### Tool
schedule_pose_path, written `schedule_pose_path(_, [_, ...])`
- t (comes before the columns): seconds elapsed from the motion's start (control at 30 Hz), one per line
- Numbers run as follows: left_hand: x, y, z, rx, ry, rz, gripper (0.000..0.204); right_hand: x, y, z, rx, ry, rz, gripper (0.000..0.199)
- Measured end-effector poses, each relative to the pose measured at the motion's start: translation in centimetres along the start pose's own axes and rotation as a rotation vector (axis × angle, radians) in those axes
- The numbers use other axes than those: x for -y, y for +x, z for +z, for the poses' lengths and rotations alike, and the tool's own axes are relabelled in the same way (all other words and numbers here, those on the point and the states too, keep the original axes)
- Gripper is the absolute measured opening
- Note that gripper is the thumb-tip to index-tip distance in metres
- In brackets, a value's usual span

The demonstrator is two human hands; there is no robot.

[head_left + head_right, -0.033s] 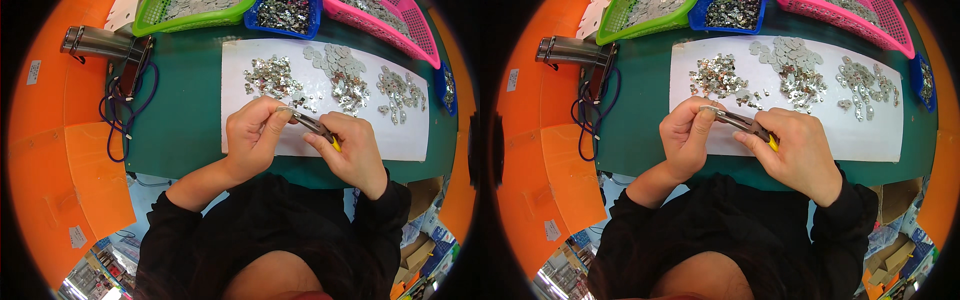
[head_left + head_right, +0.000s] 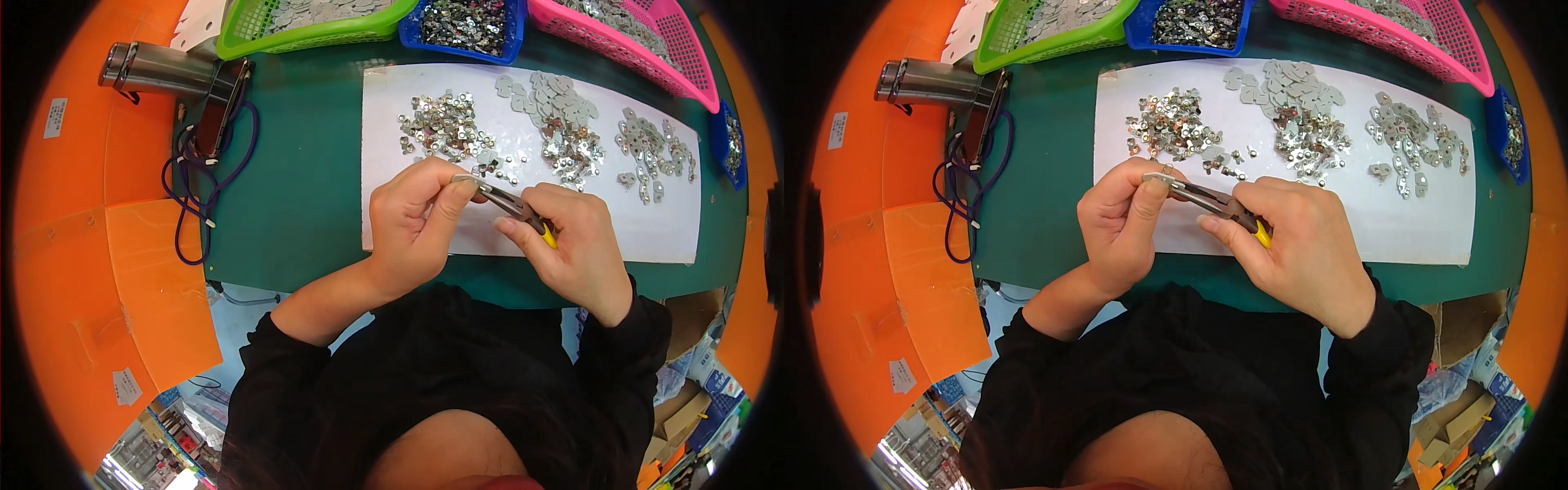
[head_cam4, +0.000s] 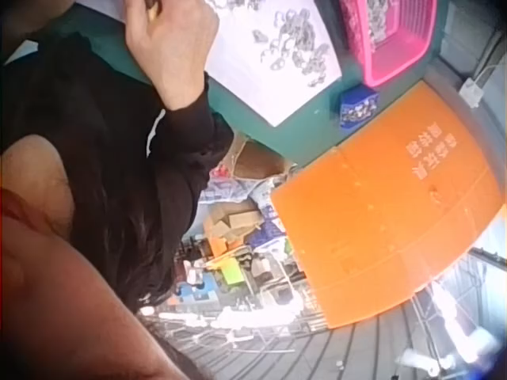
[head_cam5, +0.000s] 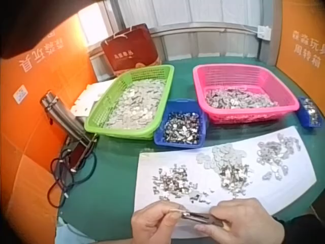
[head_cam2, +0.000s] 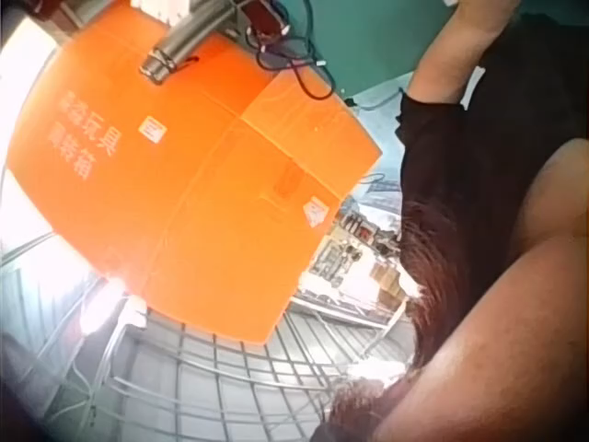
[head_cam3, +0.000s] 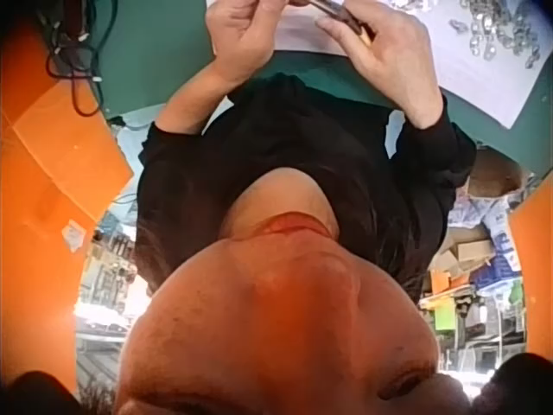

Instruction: Using pliers to assemble small metal components on a workbench.

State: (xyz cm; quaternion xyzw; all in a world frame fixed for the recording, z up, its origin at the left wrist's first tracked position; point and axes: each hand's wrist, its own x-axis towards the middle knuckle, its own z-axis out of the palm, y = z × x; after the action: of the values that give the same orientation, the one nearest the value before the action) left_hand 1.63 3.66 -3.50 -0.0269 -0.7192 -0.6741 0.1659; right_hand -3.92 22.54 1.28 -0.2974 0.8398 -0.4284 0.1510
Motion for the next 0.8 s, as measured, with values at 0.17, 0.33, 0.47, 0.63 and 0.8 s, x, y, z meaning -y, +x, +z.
schedule_pose_path(0.17, [-0.13,-0.16,0.04,-0.001,-0.018,0.008,0.012,-0.11,-0.05,0.29,0.007,0.001,-0.004,0.028])
schedule_pose_path(0.33, [0.14,-0.27,0.27,-0.018,-0.073,0.008,0.010,-0.06,-0.09,0.41,0.040,-0.009,0.035,0.029])
schedule_pose_path(0.47, [0.01,-0.37,0.26,-0.032,-0.058,0.032,0.010,0.03,0.01,0.29,0.024,-0.044,-0.009,0.030])
schedule_pose_path(0.63, [0.15,-0.33,-0.05,-0.011,-0.013,0.031,0.009,-0.13,0.09,0.35,0.039,-0.023,-0.031,0.029])
schedule_pose_path(0.8, [0.23,-0.41,0.00,-0.028,0.035,0.065,0.008,-0.01,-0.03,0.37,0.059,-0.021,-0.002,0.028])
